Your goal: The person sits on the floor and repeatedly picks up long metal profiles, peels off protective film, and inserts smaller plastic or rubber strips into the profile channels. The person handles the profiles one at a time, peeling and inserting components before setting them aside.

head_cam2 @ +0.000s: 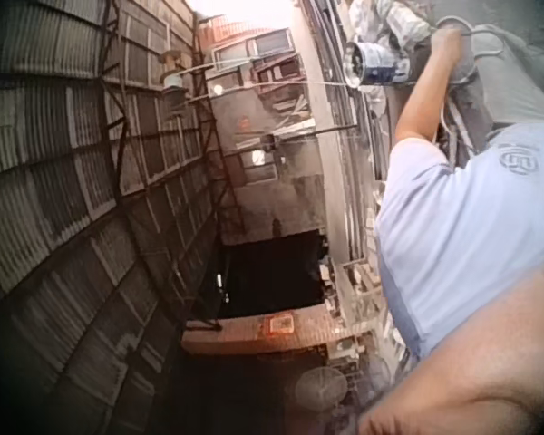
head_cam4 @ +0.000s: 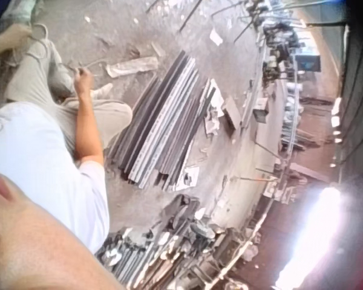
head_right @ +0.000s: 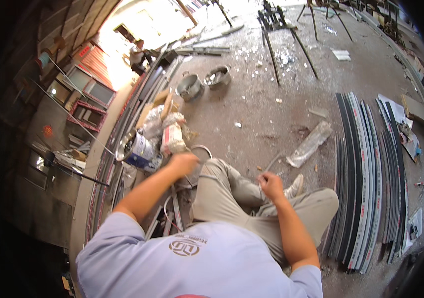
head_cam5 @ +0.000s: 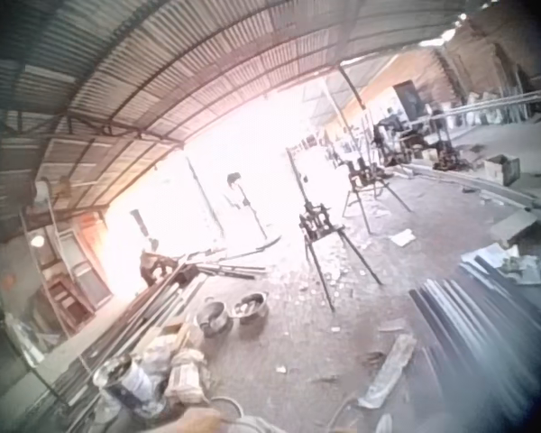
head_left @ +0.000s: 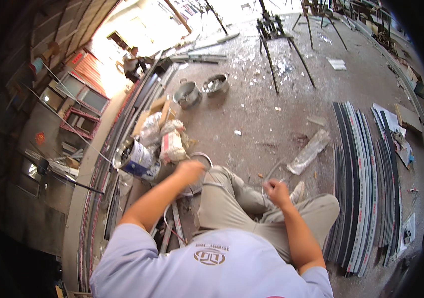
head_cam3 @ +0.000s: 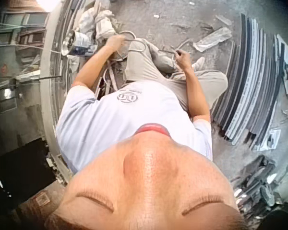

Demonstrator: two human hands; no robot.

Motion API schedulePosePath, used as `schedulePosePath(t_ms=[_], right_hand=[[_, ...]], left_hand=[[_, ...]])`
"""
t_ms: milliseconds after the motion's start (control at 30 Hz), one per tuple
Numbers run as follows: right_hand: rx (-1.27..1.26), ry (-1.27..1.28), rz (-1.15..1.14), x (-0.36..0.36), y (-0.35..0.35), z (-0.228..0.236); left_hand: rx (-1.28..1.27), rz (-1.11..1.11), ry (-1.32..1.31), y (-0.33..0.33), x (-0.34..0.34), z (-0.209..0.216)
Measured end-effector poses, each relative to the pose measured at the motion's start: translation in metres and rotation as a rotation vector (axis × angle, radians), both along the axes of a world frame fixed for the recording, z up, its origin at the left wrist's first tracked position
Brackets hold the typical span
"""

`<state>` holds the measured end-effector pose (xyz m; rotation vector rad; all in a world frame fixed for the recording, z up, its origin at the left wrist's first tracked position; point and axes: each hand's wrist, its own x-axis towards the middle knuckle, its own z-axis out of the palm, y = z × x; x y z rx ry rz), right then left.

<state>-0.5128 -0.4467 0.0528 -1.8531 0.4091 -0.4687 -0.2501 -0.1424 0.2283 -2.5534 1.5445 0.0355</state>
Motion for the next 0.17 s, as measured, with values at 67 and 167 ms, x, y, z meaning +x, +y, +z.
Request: schedulePosePath(t_ms=[67,167], right_hand=[[0.237,-0.110,-0.210,0.002,-0.037,-0.011],[0.562,-0.124,-0.403,-0.006,-0.061,-0.009]], left_hand=[[0.155,0.526,-0.203,0.013,0.037,0.024],[-0.231,0.776,-0.305,0.088,0.113,0.044]])
